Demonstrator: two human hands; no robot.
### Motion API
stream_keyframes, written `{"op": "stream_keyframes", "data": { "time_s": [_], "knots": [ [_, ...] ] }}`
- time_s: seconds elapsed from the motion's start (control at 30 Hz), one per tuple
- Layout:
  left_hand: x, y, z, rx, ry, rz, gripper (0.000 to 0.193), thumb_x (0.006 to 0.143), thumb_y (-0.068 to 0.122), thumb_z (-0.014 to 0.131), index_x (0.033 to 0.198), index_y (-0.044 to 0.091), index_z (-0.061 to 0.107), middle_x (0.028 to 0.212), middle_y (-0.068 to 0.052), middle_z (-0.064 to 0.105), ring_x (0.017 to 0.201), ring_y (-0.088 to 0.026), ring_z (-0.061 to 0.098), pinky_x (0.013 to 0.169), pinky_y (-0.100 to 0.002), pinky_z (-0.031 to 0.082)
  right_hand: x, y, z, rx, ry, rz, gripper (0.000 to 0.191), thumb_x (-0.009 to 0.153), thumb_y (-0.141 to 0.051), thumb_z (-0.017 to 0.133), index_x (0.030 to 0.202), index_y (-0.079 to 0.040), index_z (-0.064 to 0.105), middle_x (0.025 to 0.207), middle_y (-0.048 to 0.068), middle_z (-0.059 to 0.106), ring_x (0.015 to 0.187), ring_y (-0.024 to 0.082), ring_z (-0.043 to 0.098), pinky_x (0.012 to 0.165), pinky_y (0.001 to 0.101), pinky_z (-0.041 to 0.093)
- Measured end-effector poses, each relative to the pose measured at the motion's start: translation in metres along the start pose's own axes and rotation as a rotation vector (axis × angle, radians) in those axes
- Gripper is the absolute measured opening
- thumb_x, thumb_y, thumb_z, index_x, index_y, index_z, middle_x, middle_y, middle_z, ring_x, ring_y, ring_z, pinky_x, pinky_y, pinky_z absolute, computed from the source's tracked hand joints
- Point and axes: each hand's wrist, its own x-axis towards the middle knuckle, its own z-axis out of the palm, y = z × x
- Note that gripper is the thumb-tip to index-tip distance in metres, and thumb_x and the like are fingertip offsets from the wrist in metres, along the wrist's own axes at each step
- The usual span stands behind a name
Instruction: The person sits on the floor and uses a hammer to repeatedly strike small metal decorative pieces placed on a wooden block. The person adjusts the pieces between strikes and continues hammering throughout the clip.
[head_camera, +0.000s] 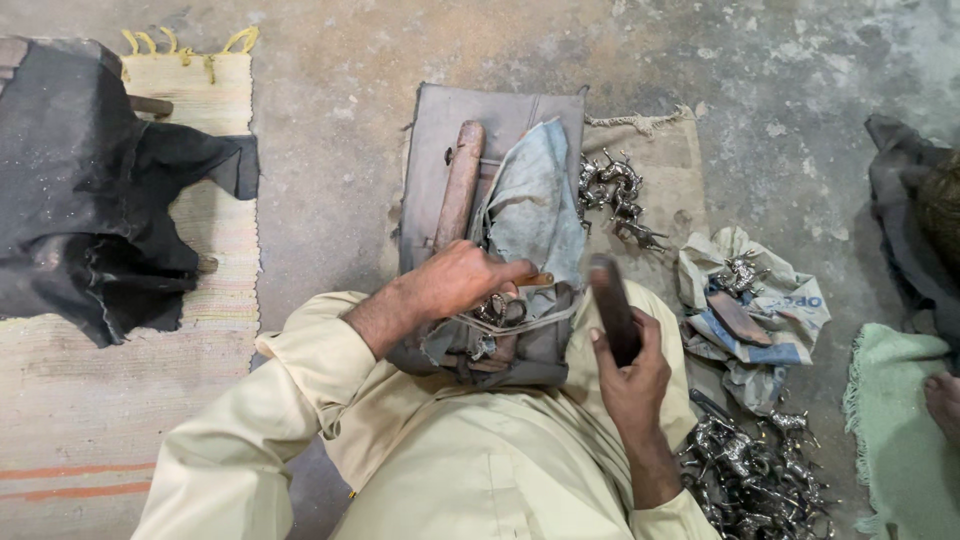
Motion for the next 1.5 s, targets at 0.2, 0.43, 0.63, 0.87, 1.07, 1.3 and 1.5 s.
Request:
{"op": "stream_keyframes", "data": {
  "time_s": [0.2,0.43,0.63,0.87,1.07,1.3,1.5],
  "knots": [
    [0.002,-0.003,0.002,-0.019,0.000,-0.015,0.033,0.095,0.027,0.067,0.126,0.018,0.059,0.072,-0.013,0.072,0.065,-0.035,0.073,0.062,-0.048,0.058,0.004,-0.006,-0.009,-0.234,0.062,-0.208,0.051,0.082,-0.003,0.074,0.131,-0.005,0.059,0.099,0.018,0.072,0.086,0.034,0.072,0.075,0.0434,0.055],
    [0.005,-0.009,0.006,0.009,0.036,0.026,0.035,0.094,0.025,0.070,0.126,0.017,0.060,0.067,-0.013,0.070,0.065,-0.037,0.072,0.059,-0.050,0.054,0.009,-0.008,-0.013,-0.321,-0.032,-0.186,0.056,0.078,-0.002,0.076,0.131,-0.005,0.061,0.101,0.021,0.072,0.091,0.041,0.071,0.081,0.0494,0.054],
    [0.003,-0.014,0.009,0.004,0.053,0.058,0.037,0.092,0.022,0.071,0.126,0.016,0.059,0.067,-0.013,0.069,0.067,-0.037,0.071,0.061,-0.051,0.054,0.009,-0.014,-0.016,-0.240,-0.014,-0.087,0.047,0.085,-0.007,0.076,0.129,-0.005,0.060,0.099,0.019,0.073,0.088,0.036,0.073,0.081,0.0471,0.055],
    [0.002,-0.019,0.013,-0.004,0.057,0.079,0.041,0.087,0.018,0.072,0.126,0.017,0.059,0.070,-0.011,0.072,0.066,-0.037,0.071,0.060,-0.050,0.054,0.015,-0.014,-0.016,-0.247,0.041,-0.084,0.046,0.085,-0.013,0.077,0.128,-0.008,0.061,0.096,0.017,0.072,0.080,0.036,0.071,0.073,0.0459,0.054],
    [0.002,-0.016,0.009,0.002,0.023,0.072,0.036,0.090,0.019,0.073,0.124,0.017,0.060,0.071,-0.011,0.072,0.067,-0.035,0.072,0.060,-0.048,0.056,0.017,-0.014,-0.018,-0.288,0.053,-0.156,0.044,0.085,-0.013,0.077,0.125,-0.006,0.060,0.093,0.016,0.071,0.079,0.033,0.071,0.073,0.0446,0.054],
    [0.003,-0.015,0.005,0.006,-0.040,0.047,0.044,0.087,0.014,0.071,0.128,0.018,0.057,0.074,-0.006,0.074,0.068,-0.032,0.074,0.061,-0.045,0.058,0.014,-0.019,-0.021,-0.384,0.014,-0.259,0.048,0.078,-0.008,0.075,0.124,-0.007,0.060,0.094,0.018,0.071,0.082,0.039,0.070,0.073,0.0472,0.053],
    [0.002,-0.014,0.004,-0.045,0.038,0.138,0.049,0.082,0.007,0.068,0.128,0.018,0.056,0.087,-0.001,0.079,0.073,-0.030,0.075,0.064,-0.045,0.058,0.014,-0.019,-0.024,-0.385,0.019,-0.322,0.053,0.076,-0.003,0.076,0.127,-0.006,0.061,0.100,0.019,0.071,0.087,0.040,0.071,0.075,0.0475,0.054]
  ]
}}
